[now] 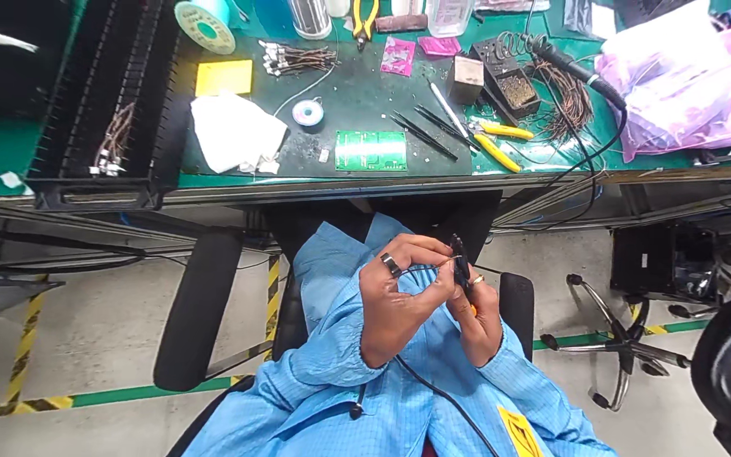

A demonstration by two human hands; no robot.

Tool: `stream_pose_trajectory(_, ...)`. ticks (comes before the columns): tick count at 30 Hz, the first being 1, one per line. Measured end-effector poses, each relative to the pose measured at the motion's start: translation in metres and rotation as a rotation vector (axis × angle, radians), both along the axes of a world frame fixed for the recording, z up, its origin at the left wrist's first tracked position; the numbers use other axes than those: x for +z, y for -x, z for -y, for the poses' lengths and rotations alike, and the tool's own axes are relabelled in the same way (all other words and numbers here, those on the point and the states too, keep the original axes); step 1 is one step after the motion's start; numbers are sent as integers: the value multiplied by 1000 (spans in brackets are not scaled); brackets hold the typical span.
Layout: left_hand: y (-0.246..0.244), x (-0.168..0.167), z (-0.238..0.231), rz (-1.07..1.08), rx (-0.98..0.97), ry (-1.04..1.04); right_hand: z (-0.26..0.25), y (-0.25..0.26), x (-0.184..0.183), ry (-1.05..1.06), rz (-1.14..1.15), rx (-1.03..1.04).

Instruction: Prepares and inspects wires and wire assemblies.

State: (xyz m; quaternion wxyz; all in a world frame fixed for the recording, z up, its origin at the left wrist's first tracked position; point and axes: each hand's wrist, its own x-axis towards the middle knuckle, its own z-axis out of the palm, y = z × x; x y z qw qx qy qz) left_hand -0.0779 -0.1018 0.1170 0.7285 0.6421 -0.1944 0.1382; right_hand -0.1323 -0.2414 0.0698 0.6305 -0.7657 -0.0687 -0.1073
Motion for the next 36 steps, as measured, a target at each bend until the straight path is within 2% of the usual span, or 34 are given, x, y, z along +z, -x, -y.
stream_pose_trajectory(13, -7, -6, -15, -17, -52, -206, 4, -7, -8, 118, 18, -70)
stream_pose_trajectory(21, -8, -10, -11, -117, -107, -134, 16, -15, -14, 198, -9, -103)
stream_pose_trajectory(23, -10, -13, -11, -138, -92, -123, 29, -22, -14, 23, -78, -165)
stream_pose_trajectory(25, -9, -14, -21, -152, -81, -112, 70, -31, -7, -244, -110, -330)
stream_pose_trajectory(28, -13, -12, -34, -207, -120, -43, 137, -27, 15, -410, 28, -460)
stream_pose_trajectory(31, -11, -12, -32, -248, -194, 31, 126, -13, 17, -381, 193, -367)
stream_pose_trajectory(36, -6, -12, -25, -287, -259, 101, 55, -17, 1, -216, 167, -50)
